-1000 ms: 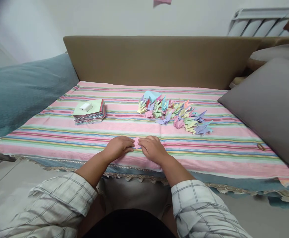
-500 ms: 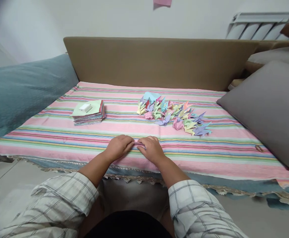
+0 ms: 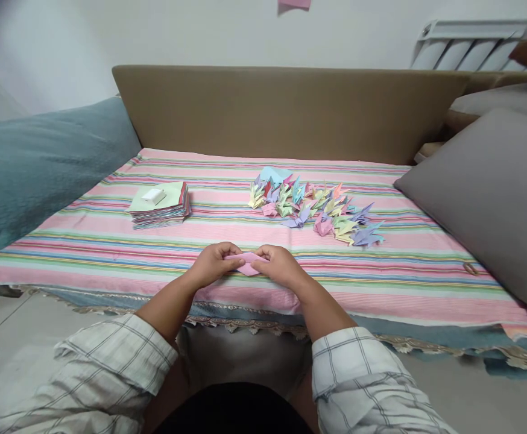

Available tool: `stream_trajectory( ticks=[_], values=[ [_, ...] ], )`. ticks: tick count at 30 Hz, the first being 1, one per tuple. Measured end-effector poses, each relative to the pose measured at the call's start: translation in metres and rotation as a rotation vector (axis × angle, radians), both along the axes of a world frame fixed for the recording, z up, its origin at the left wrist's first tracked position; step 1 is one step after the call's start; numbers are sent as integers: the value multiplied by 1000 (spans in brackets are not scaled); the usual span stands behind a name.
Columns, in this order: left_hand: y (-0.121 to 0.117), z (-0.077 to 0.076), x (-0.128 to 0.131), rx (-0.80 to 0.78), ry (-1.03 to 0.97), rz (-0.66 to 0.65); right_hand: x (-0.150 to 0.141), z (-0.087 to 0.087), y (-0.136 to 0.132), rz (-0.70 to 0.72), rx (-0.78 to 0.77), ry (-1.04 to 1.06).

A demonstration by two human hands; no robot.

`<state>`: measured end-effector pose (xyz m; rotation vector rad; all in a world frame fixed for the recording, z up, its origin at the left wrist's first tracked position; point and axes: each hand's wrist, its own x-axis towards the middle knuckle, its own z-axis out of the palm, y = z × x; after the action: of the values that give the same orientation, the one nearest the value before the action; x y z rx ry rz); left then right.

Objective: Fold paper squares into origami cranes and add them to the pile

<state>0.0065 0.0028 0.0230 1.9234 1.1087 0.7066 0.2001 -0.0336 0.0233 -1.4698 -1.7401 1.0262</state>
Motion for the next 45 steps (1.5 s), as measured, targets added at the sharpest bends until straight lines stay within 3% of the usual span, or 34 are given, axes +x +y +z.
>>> stream_trajectory(
  ticks=[3,6,8,11,14,17,20,25,30,33,35,37,40,45],
  values=[
    [3,-5,0,22,12,35,0,-2,5,-12,-140,86],
    [3,-3,-2,288,140,141,0,-5,12,-111,-167,3],
    [0,2,-4,489,248,136,0,-5,17,-146,-185,-22],
    [-6,6,-5,648,373,-41,-1,-4,22,-131,-233,-1],
    [-12,-2,-5,729,458,-230,-3,-4,26,-121,-248,-30],
    [-15,-15,-4,794,530,-278,-3,-4,29,-110,-207,-108],
    [-16,-24,-4,805,594,-314,-2,-5,30,-81,-137,-173],
    [-18,-25,-3,789,653,-328,3,-5,29,-102,-116,-151],
    [-21,-25,-2,774,706,-334,7,-5,24,-206,-40,-357],
    [-22,-24,-2,750,723,-338,6,-6,19,-283,183,-510],
    [-22,-23,-1,731,728,-336,4,-9,15,-234,403,-532],
    [-23,-21,-1,708,727,-334,2,-14,9,-80,532,-483],
    [-23,-18,-1,662,710,-333,2,-24,3,29,557,-458],
    [-14,-17,1,582,579,-281,10,-34,0,78,538,-380]
  ],
)
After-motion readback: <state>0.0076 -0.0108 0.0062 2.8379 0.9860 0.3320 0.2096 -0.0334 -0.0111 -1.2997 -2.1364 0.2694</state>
